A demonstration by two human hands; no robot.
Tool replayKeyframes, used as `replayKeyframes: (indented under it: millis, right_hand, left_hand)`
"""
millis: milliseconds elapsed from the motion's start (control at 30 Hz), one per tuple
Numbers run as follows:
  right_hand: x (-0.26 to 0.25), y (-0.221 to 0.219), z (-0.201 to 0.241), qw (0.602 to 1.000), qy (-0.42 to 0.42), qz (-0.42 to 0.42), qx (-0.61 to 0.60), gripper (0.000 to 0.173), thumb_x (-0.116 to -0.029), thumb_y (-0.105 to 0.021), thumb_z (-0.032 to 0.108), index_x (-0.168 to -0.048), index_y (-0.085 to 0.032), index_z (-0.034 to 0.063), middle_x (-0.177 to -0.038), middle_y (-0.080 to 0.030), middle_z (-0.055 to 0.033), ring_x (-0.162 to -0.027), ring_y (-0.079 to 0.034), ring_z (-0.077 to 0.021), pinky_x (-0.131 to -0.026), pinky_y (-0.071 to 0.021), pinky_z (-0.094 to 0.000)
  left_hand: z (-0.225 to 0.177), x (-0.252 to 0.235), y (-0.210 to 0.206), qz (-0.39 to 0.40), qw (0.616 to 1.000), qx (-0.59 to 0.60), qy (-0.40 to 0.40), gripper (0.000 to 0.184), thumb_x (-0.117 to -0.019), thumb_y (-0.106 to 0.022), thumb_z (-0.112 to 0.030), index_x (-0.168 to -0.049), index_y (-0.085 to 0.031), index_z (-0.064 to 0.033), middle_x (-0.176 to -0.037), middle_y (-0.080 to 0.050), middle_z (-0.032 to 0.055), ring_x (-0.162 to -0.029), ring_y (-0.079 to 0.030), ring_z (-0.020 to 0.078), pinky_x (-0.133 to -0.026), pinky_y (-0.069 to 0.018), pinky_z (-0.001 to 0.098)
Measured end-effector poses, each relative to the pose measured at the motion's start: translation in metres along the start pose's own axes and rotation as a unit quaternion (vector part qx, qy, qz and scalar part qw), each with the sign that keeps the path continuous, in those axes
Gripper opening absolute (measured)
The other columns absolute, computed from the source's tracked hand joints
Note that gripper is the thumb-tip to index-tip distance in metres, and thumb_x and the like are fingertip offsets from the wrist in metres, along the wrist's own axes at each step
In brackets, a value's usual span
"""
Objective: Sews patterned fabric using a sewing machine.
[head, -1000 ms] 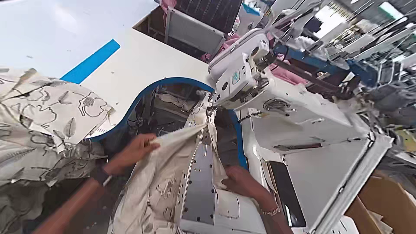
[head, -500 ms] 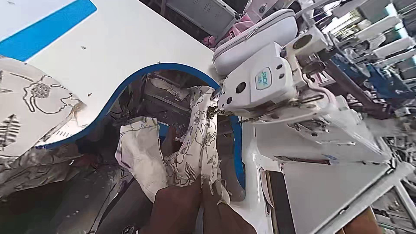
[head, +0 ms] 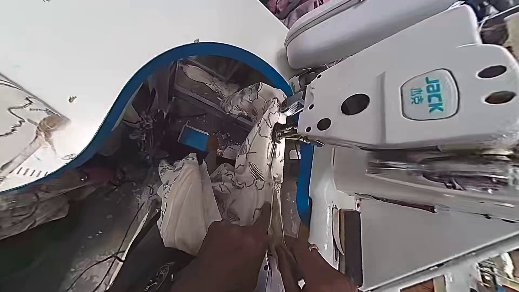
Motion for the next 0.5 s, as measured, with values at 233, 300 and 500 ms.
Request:
replayKeyframes:
  millis: [233,300,500]
  right_hand:
    - [-0.015,0.003,0.056,0.976,0.146,-0.063,0.149,0.01,-0.0818,-0.064,0.004,-0.074,-0.07,0.0047,-0.057,-0.059,-0.0072,-0.046,-0.06,-0.0195,-0.039,-0.0418,-0.03]
    - [-0.023,0.002,0.06,0.967,0.166,-0.099,0.168,0.007,-0.0778,-0.065,0.002,-0.073,-0.068,0.0038,-0.054,-0.056,-0.0064,-0.044,-0.058,-0.019,-0.037,-0.0399,-0.0295]
    - [-0.031,-0.004,0.013,0.995,0.064,-0.058,0.056,0.01,-0.0834,-0.067,0.01,-0.083,-0.071,0.0008,-0.06,-0.062,-0.0122,-0.051,-0.065,-0.0329,-0.043,-0.0485,-0.0475]
  left_hand:
    - [0.03,-0.01,-0.016,0.114,0.975,0.192,0.013,0.019,-0.0918,-0.059,-0.009,-0.075,-0.063,-0.0011,-0.055,-0.053,0.0096,-0.05,-0.055,0.0242,-0.049,-0.0419,0.0425]
    - [0.039,-0.02,-0.02,0.117,0.964,0.24,0.012,0.021,-0.0928,-0.056,-0.008,-0.074,-0.061,0.0001,-0.058,-0.052,0.0088,-0.053,-0.051,0.0206,-0.053,-0.0397,0.0394]
    - [0.045,-0.038,-0.014,0.05,0.979,0.193,0.039,0.032,-0.1039,-0.048,-0.019,-0.092,-0.07,0.0,-0.062,-0.056,0.0063,-0.058,-0.055,0.0188,-0.06,-0.0445,0.04]
Point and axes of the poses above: each hand's wrist, its own x-axis away from the middle knuckle, its own y-axis out of the back of the hand, z = x × y, the point moved 10 cm from there along -x, towards the middle knuckle
